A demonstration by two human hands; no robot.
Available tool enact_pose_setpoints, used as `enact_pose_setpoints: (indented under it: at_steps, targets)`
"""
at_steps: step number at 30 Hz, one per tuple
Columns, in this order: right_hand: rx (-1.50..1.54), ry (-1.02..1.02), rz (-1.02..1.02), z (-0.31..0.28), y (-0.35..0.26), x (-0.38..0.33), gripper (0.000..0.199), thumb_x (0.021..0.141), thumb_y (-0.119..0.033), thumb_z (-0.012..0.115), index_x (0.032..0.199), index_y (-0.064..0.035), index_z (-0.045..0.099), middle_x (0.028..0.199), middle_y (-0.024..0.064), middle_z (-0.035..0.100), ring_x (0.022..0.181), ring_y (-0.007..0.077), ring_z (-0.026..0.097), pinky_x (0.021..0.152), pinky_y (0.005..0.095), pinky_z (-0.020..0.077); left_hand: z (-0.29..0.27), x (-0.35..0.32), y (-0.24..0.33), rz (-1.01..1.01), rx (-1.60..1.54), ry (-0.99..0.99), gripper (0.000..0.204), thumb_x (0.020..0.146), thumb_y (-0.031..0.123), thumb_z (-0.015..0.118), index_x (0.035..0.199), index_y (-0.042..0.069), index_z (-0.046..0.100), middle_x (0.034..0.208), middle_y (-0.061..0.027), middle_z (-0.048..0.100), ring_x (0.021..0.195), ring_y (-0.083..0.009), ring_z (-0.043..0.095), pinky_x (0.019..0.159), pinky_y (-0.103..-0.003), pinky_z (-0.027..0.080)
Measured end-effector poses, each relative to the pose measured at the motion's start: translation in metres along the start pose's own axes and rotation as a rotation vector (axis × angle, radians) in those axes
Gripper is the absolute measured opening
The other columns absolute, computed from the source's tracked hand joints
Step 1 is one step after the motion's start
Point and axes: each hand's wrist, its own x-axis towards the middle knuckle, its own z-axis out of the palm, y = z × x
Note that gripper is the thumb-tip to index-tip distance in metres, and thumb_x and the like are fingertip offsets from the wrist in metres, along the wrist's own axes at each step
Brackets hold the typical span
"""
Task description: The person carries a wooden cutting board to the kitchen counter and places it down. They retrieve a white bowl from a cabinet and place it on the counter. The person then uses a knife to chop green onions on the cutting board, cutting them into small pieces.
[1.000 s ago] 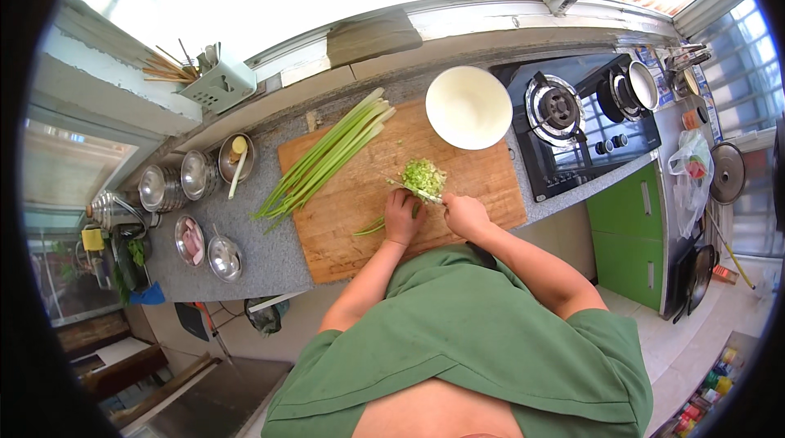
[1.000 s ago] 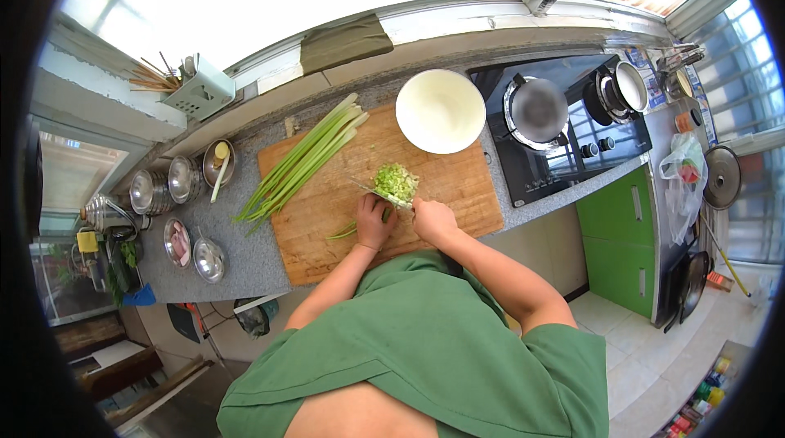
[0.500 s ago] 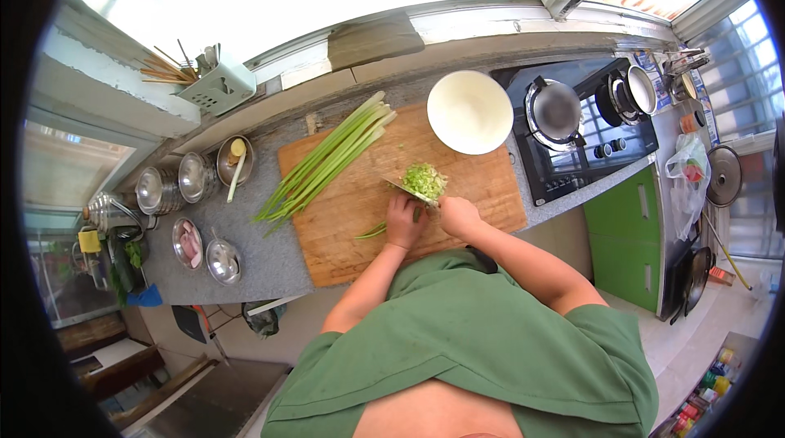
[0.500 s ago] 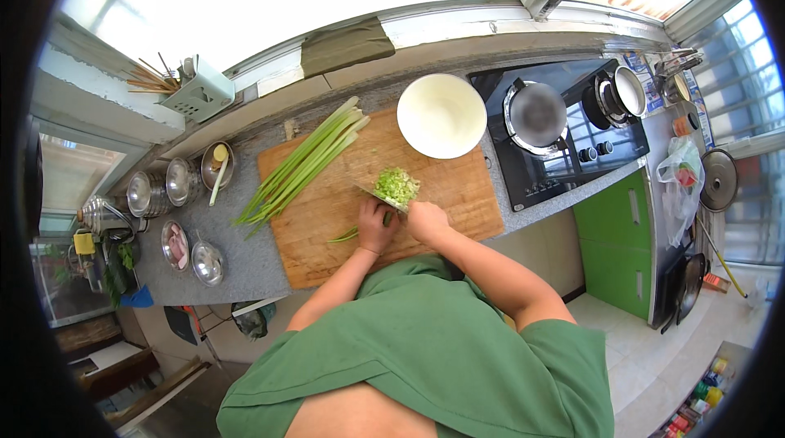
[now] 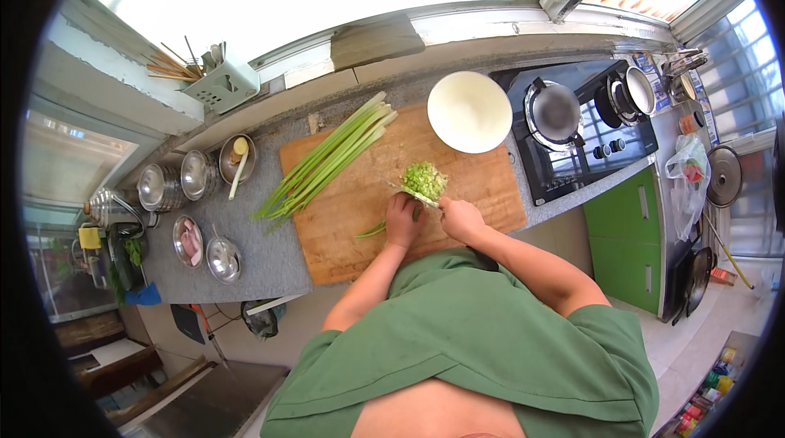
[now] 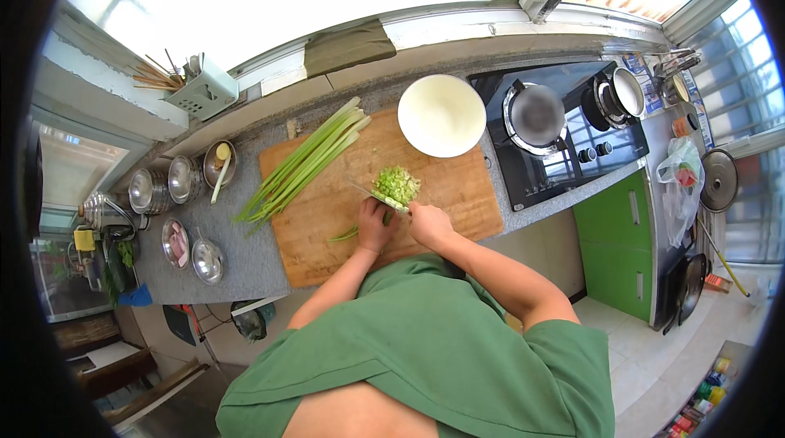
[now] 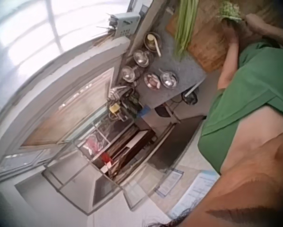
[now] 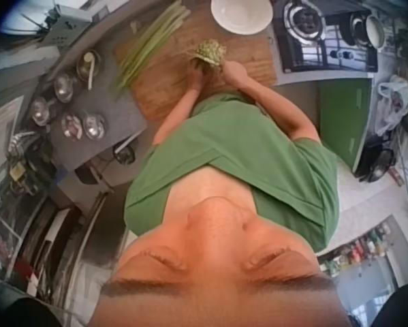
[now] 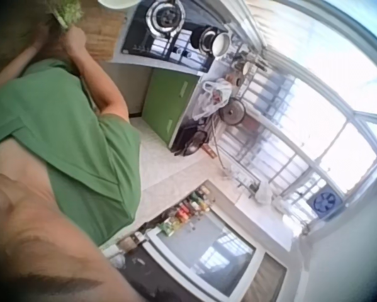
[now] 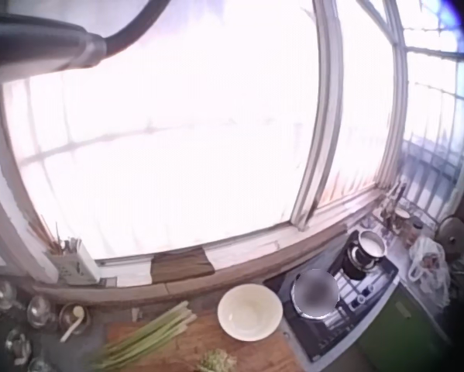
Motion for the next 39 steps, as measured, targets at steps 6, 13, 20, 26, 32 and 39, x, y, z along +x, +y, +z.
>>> enact_pose_setpoints:
  at_steps: [6,13,20,26,32,39]
  targets:
    - [-0.024,-0.061,0.011,0.002,0.008,0.009,0.021,0.08,-0.009,0.053,0.098,-0.0057,0.063,0.085,0.0247,0.067,0.084,0.0427,0.064,0.075,0.0531,0.0505,0.001,0.002,0.001,0.035,0.026,0.02,0.013,0.068,0.009,0.071,0.077,0.008,0.061,0.09,-0.0113,0.057,0.09,-0.0334,0.055,0.077,-0.043,0.048]
    - [-0.001,-0.046,0.078,0.013,-0.004,0.017,0.021,0.08,-0.009,0.053,0.098,-0.0069,0.064,0.088,0.0241,0.067,0.087,0.0423,0.064,0.077,0.052,0.0505,-0.002,0.001,0.004,0.002,0.042,0.005,0.013,0.068,0.009,0.071,0.078,0.008,0.062,0.09,-0.0108,0.057,0.088,-0.0323,0.055,0.075,-0.042,0.048]
    - [0.077,0.061,0.014,0.017,0.011,0.006,0.023,0.081,-0.013,0.055,0.102,-0.009,0.064,0.084,0.025,0.066,0.081,0.0441,0.063,0.074,0.0541,0.0499,-0.003,0.003,0.002,0.045,0.088,0.035,0.015,0.067,0.011,0.072,0.078,0.008,0.062,0.09,-0.0103,0.058,0.09,-0.0321,0.055,0.076,-0.043,0.047]
    - [0.039,-0.017,0.015,-0.004,0.003,-0.002,0.022,0.08,-0.012,0.054,0.099,-0.0074,0.065,0.084,0.0253,0.066,0.082,0.0444,0.063,0.075,0.0539,0.0498,-0.001,0.0,-0.002,0.04,0.06,0.031,0.016,0.066,0.011,0.071,0.078,0.009,0.061,0.091,-0.0095,0.058,0.09,-0.031,0.056,0.077,-0.043,0.047]
    - [-0.04,-0.088,0.047,0.012,0.013,0.015,0.022,0.079,-0.009,0.053,0.098,-0.006,0.065,0.085,0.025,0.066,0.084,0.0437,0.064,0.076,0.0537,0.05,0.002,-0.004,-0.003,0.016,0.061,0.018,0.014,0.066,0.01,0.072,0.075,0.008,0.061,0.088,-0.0099,0.058,0.086,-0.0312,0.056,0.074,-0.042,0.048]
    - [0.063,0.056,0.03,0.02,0.012,0.009,0.021,0.079,-0.011,0.056,0.097,-0.0071,0.066,0.086,0.0242,0.067,0.084,0.0431,0.064,0.077,0.0529,0.0503,-0.002,0.002,0.002,0.01,0.05,0.032,0.015,0.065,0.009,0.073,0.074,0.007,0.062,0.088,-0.01,0.058,0.085,-0.0306,0.056,0.074,-0.041,0.049]
